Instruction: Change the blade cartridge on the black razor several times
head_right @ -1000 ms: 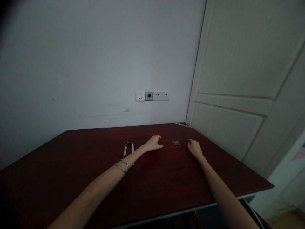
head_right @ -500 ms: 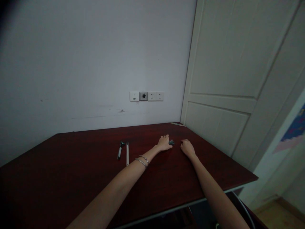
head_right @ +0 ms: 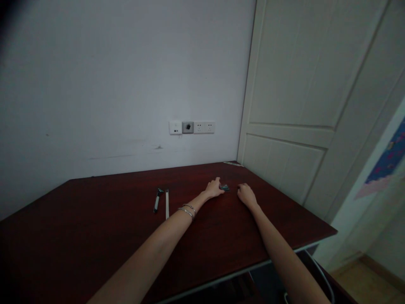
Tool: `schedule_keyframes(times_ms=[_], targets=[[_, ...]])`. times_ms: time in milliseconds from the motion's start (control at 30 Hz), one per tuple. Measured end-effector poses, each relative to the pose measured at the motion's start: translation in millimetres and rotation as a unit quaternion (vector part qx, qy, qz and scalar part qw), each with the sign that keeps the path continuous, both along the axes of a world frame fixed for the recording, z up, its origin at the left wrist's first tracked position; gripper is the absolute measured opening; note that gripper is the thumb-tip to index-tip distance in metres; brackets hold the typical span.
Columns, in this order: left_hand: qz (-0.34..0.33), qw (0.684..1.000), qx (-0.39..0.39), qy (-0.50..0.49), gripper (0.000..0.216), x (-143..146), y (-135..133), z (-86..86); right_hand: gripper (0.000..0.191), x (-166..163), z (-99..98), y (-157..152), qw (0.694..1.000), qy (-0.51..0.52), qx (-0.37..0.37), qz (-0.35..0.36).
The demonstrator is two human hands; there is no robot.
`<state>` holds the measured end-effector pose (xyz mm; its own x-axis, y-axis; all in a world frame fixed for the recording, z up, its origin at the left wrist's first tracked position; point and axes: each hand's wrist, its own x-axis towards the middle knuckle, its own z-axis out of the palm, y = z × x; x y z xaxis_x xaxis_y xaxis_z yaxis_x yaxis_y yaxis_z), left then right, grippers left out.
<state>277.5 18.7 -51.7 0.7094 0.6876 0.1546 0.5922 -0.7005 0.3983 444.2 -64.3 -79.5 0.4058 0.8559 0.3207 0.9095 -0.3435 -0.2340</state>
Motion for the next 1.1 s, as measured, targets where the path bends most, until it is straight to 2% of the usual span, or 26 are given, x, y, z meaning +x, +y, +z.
schedule_keyframes(times_ms=[133, 233, 433, 567, 667, 833, 1100], targets=[[-0.009, 1.0, 0.002, -0.011, 0.065, -7.1, 3.3, 5.6, 0.039, 1.8, -0.7, 1.0, 1.0, -0.004, 0.001, 0.004], [-0.021, 0.999, 0.013, -0.033, 0.064, -28.0, 11.4, 14.9, 0.04, 3.2, -1.9, 1.4, 1.0, -0.006, 0.002, 0.006], [-0.033, 0.997, 0.049, -0.049, 0.059, -112.0, 31.5, 32.3, 0.041, 3.6, -3.2, 1.2, 1.0, -0.01, 0.001, 0.011], [-0.043, 0.995, 0.078, -0.037, 0.054, -167.7, 33.9, 32.3, 0.041, 3.3, -3.9, 1.3, 1.0, -0.012, 0.002, 0.016], [-0.033, 0.995, 0.096, -0.022, 0.05, -195.7, 29.9, 28.0, 0.04, 6.1, -7.5, 2.9, 1.0, -0.017, 0.006, 0.019], [-0.009, 0.997, 0.078, -0.014, 0.05, -218.7, 22.7, 20.6, 0.04, 15.8, -16.7, 8.4, 0.999, -0.033, 0.025, 0.027], [0.015, 0.999, 0.051, -0.009, 0.055, -230.0, 18.3, 11.2, 0.041, 21.1, -21.2, 11.3, 0.998, -0.049, 0.03, 0.037]])
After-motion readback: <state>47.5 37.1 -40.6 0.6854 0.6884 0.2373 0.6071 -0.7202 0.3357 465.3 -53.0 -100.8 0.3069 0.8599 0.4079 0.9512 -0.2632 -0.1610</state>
